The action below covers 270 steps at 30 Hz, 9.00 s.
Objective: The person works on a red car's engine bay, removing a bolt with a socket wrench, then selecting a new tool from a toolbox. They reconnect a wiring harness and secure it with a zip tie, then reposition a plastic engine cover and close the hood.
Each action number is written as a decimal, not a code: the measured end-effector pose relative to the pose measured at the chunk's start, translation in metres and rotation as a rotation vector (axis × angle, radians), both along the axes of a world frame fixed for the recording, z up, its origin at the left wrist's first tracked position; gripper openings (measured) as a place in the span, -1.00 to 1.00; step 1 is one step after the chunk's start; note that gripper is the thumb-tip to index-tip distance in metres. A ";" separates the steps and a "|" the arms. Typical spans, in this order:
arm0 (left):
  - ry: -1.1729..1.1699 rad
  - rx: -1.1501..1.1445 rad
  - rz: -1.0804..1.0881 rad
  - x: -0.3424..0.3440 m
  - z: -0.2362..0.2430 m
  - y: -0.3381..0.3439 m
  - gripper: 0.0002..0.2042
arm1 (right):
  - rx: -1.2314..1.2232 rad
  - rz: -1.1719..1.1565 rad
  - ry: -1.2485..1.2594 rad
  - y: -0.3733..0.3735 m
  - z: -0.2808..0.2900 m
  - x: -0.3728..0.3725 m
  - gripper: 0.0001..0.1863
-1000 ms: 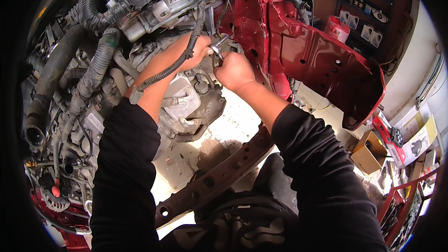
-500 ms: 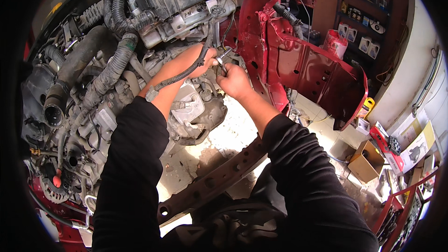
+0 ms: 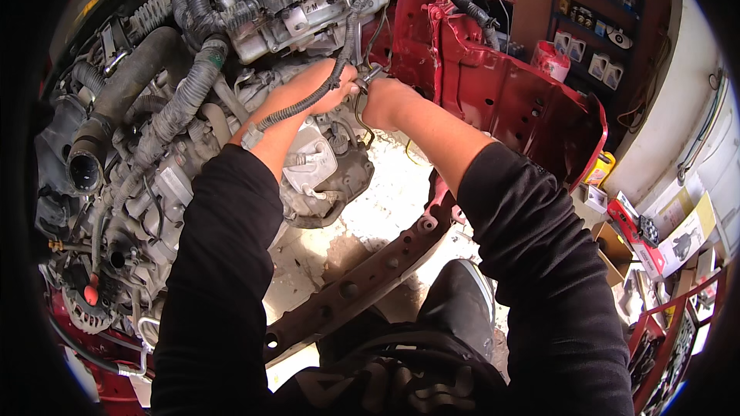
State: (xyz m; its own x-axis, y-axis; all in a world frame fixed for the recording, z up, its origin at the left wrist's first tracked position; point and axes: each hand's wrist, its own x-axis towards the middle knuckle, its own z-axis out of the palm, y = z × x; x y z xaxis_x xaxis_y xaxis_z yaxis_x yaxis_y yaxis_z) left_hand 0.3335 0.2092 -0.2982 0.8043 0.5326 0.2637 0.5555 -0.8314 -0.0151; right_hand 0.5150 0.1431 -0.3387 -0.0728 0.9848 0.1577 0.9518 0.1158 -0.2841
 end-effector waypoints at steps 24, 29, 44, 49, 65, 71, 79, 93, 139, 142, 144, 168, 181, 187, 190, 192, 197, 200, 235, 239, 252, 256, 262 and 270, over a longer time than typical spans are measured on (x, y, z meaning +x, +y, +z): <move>0.016 -0.029 0.032 0.003 0.001 -0.003 -0.70 | 0.218 -0.055 0.119 -0.006 -0.031 0.001 -0.74; 0.062 0.003 0.057 0.004 0.001 -0.002 -0.69 | 0.275 -0.029 0.163 -0.003 -0.039 0.002 -0.75; 0.040 0.027 0.024 0.003 -0.004 0.006 -0.70 | 0.331 0.003 0.158 0.001 -0.047 0.004 -0.76; -0.082 0.008 -0.022 0.000 -0.002 0.004 -0.73 | 0.333 -0.021 0.244 0.002 -0.052 -0.001 -0.70; -0.199 -0.489 0.124 0.010 0.006 0.029 -0.65 | 0.110 0.056 0.243 -0.016 -0.043 -0.004 -0.50; -0.187 -0.457 0.242 0.019 0.010 0.011 -0.30 | 0.067 0.154 0.318 -0.063 -0.050 -0.005 -0.45; -0.176 -0.310 0.354 0.036 0.016 0.003 -0.32 | 0.095 0.263 0.426 -0.136 -0.030 -0.005 -0.53; -0.400 -0.289 0.499 0.035 0.001 -0.069 -0.60 | -0.219 0.360 0.415 -0.311 0.037 0.004 -0.64; -0.046 -0.957 0.346 0.000 0.057 -0.471 -0.74 | -0.708 -1.404 0.051 -0.998 -0.013 0.558 -0.54; -0.153 -0.743 0.384 0.015 0.125 -0.450 -0.77 | -0.527 -1.014 0.041 -0.851 -0.037 0.512 -0.61; -0.394 -0.568 0.418 0.010 0.171 -0.418 -0.81 | -0.176 -0.521 0.170 -0.750 -0.016 0.475 -0.67; -0.624 -0.061 0.548 -0.068 0.275 -0.201 -0.19 | 0.105 0.398 0.359 0.006 0.375 0.126 -0.60; -0.841 0.152 0.512 -0.105 0.260 -0.229 -0.67 | -0.191 0.765 0.243 0.074 0.348 0.107 -0.81; -0.829 -0.082 0.758 -0.118 0.252 -0.209 -0.64 | 0.012 0.704 0.006 0.064 0.349 0.098 -0.76; -0.750 -0.245 0.720 -0.117 0.247 -0.194 -0.54 | 0.052 0.681 -0.053 0.063 0.349 0.095 -0.74; -0.716 -0.206 0.699 -0.118 0.243 -0.186 -0.50 | 0.058 0.685 -0.076 0.063 0.350 0.094 -0.73; -0.696 -0.179 0.663 -0.120 0.234 -0.178 -0.55 | 0.047 0.703 -0.044 0.064 0.351 0.095 -0.71; -0.688 -0.168 0.659 -0.119 0.232 -0.177 -0.57 | 0.077 0.696 -0.046 0.065 0.349 0.097 -0.69; -0.685 -0.143 0.376 -0.047 0.318 -0.121 -0.73 | 0.233 0.613 -0.030 0.052 0.343 0.105 -0.78; -0.710 -0.120 0.414 -0.047 0.313 -0.120 -0.71 | 0.221 0.614 -0.004 0.051 0.347 0.102 -0.78; -0.951 -0.194 0.992 -0.145 0.313 -0.049 0.08 | 0.159 0.617 0.044 0.053 0.349 0.102 -0.77; -0.960 -0.120 0.812 -0.128 0.281 -0.056 0.00 | 0.174 0.630 0.066 0.053 0.348 0.100 -0.75; -0.992 -0.147 0.932 -0.138 0.288 -0.079 -0.06 | 0.152 0.648 0.092 0.053 0.350 0.097 -0.78; -0.794 0.433 0.930 -0.241 0.326 -0.167 -0.79 | 0.151 0.648 0.105 0.053 0.347 0.099 -0.78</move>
State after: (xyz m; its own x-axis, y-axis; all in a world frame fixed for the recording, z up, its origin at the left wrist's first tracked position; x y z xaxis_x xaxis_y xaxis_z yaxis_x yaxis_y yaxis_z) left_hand 0.0928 0.0422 0.0274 -0.2739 0.5553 0.7853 0.8993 -0.1416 0.4138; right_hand 0.6138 0.1961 0.0083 -0.6184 0.7138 0.3288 0.6446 0.7001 -0.3073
